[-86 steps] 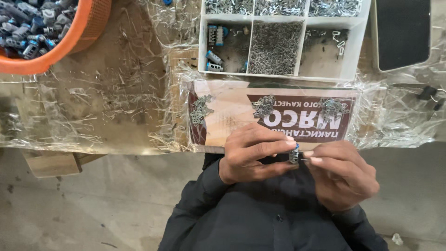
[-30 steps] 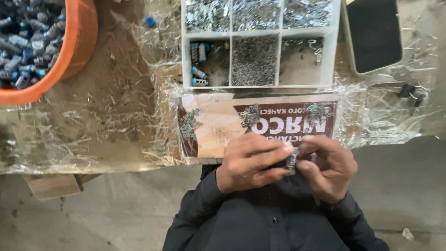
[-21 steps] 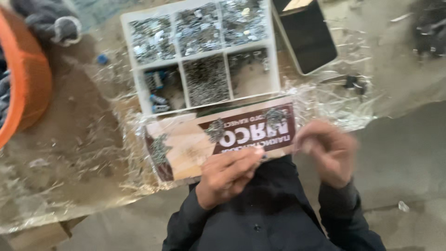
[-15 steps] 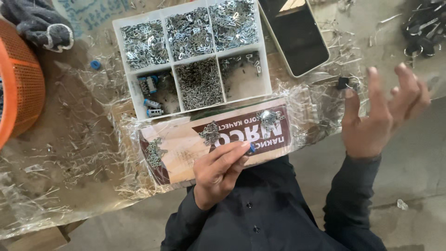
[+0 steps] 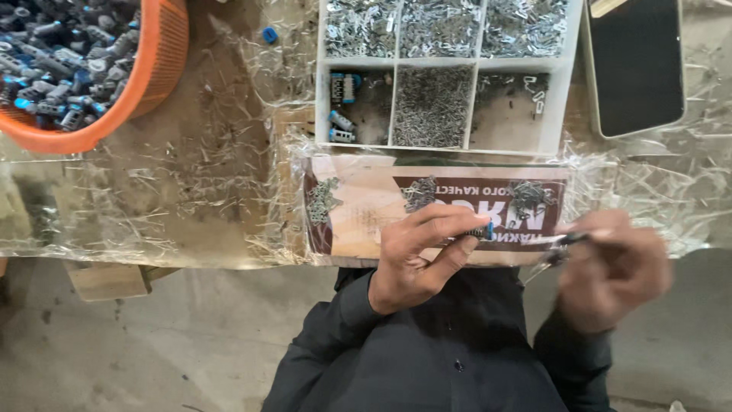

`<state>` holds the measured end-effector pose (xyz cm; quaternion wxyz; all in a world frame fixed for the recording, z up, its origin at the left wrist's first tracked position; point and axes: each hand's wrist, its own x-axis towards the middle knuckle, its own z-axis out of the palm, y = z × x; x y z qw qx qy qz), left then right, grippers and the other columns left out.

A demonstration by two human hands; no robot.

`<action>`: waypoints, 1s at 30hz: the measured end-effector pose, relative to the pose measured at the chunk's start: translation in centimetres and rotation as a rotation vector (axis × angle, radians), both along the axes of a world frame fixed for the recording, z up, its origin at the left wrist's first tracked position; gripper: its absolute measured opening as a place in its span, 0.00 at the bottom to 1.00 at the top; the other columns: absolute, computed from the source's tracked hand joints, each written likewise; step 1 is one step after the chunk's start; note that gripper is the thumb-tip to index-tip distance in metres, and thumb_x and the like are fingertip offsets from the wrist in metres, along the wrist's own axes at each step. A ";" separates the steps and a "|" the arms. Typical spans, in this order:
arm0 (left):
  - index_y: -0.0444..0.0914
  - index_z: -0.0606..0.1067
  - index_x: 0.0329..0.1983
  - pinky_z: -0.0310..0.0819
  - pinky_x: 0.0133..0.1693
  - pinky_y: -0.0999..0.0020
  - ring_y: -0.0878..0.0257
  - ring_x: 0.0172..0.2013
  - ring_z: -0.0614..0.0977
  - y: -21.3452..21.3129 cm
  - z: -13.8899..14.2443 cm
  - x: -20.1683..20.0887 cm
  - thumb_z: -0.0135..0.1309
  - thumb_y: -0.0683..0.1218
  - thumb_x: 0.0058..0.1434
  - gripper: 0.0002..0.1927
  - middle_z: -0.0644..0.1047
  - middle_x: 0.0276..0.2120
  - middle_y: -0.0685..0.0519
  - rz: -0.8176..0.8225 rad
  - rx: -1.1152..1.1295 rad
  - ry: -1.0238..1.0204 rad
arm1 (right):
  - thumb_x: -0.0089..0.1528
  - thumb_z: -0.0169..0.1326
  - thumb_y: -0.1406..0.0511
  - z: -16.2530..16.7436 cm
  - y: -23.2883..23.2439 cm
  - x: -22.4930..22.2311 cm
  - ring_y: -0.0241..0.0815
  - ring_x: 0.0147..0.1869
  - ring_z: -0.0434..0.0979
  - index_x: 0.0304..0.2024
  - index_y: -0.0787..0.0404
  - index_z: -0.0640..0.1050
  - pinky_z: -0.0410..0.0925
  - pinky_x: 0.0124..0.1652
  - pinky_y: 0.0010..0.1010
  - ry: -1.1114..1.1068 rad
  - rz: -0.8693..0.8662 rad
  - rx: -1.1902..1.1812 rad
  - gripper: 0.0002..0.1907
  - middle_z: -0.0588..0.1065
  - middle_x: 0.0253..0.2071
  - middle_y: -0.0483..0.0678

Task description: The person assembles small electrical connector components by hand. They pick gray connector bodies from an orange basket, take small metal screws and contact parts from a compartment box, fit the parts together into each connector body, and set finished connectors aside on the table.

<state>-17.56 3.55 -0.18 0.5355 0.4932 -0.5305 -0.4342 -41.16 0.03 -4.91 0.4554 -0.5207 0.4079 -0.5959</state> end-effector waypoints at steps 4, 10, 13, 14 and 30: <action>0.39 0.79 0.56 0.80 0.42 0.73 0.63 0.39 0.85 0.6 0.0 0.4 0.58 0.34 0.69 0.14 0.81 0.47 0.49 -0.007 0.035 0.008 | 0.69 0.60 0.78 1.0 2.2 3.3 0.39 0.44 0.79 0.50 0.67 0.75 0.71 0.45 0.23 0.028 0.008 0.019 0.09 0.79 0.41 0.55; 0.39 0.78 0.57 0.83 0.43 0.71 0.61 0.41 0.87 1.1 0.0 1.6 0.60 0.36 0.70 0.14 0.81 0.48 0.49 0.042 -0.054 -0.105 | 0.70 0.60 0.79 2.0 1.9 3.5 0.39 0.45 0.77 0.49 0.71 0.77 0.70 0.47 0.22 0.212 0.089 0.048 0.07 0.79 0.43 0.58; 0.38 0.77 0.57 0.83 0.43 0.69 0.57 0.44 0.86 1.0 -0.1 1.3 0.61 0.36 0.69 0.15 0.81 0.49 0.47 0.033 -0.129 -0.179 | 0.69 0.59 0.79 2.0 1.4 4.2 0.38 0.45 0.79 0.48 0.70 0.77 0.73 0.46 0.22 0.160 0.155 0.066 0.07 0.79 0.43 0.56; 0.38 0.77 0.57 0.83 0.42 0.69 0.56 0.44 0.86 1.0 -0.1 1.2 0.61 0.36 0.68 0.16 0.81 0.49 0.45 0.025 -0.164 -0.202 | 0.68 0.59 0.79 2.1 1.4 4.6 0.38 0.46 0.79 0.48 0.70 0.77 0.73 0.45 0.22 0.133 0.175 0.084 0.07 0.79 0.43 0.56; 0.35 0.77 0.47 0.84 0.44 0.70 0.61 0.40 0.87 1.5 -0.2 3.1 0.69 0.38 0.60 0.14 0.84 0.40 0.48 0.193 -0.127 -0.046 | 0.68 0.56 0.67 6.6 -11.3 4.6 0.37 0.39 0.82 0.45 0.57 0.77 0.78 0.39 0.30 -0.065 0.462 0.299 0.03 0.80 0.38 0.45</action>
